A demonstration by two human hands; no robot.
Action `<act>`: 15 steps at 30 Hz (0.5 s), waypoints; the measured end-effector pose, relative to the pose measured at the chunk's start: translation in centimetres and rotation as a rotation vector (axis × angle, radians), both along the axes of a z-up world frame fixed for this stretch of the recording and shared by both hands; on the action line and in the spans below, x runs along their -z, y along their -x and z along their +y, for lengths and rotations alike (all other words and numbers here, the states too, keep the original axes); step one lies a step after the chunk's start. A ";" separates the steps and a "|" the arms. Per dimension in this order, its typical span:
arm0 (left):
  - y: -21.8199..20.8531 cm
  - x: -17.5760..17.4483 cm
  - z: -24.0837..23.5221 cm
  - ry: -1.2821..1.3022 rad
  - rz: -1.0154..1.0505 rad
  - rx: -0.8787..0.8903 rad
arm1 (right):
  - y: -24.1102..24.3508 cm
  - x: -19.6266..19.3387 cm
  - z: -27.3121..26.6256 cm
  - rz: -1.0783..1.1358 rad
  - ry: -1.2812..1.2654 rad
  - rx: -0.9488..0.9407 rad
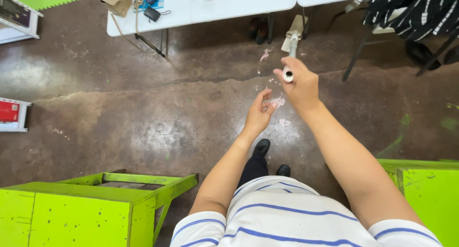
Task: The person uses a mop to clean a concrete floor in a room with green furniture. They move the mop back and forth to clean pink debris scattered on the ground, maneuvering around a white table and chairs.
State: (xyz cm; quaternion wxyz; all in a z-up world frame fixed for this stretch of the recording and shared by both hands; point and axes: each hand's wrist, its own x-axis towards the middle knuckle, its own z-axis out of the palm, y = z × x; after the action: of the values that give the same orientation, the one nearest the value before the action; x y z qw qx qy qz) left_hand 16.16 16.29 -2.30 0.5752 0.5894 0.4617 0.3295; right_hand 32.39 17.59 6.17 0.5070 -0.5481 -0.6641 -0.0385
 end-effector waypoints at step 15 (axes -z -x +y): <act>1.9 0.6 -1.7 0.033 0.121 0.007 | -4.9 6.2 -3.9 0.114 0.385 0.015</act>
State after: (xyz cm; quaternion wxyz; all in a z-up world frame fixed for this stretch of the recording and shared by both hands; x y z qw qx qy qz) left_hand 14.22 14.58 -2.89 0.5570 0.6004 0.4989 0.2835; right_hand 37.33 13.68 0.00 0.4295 -0.6413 -0.6251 0.1164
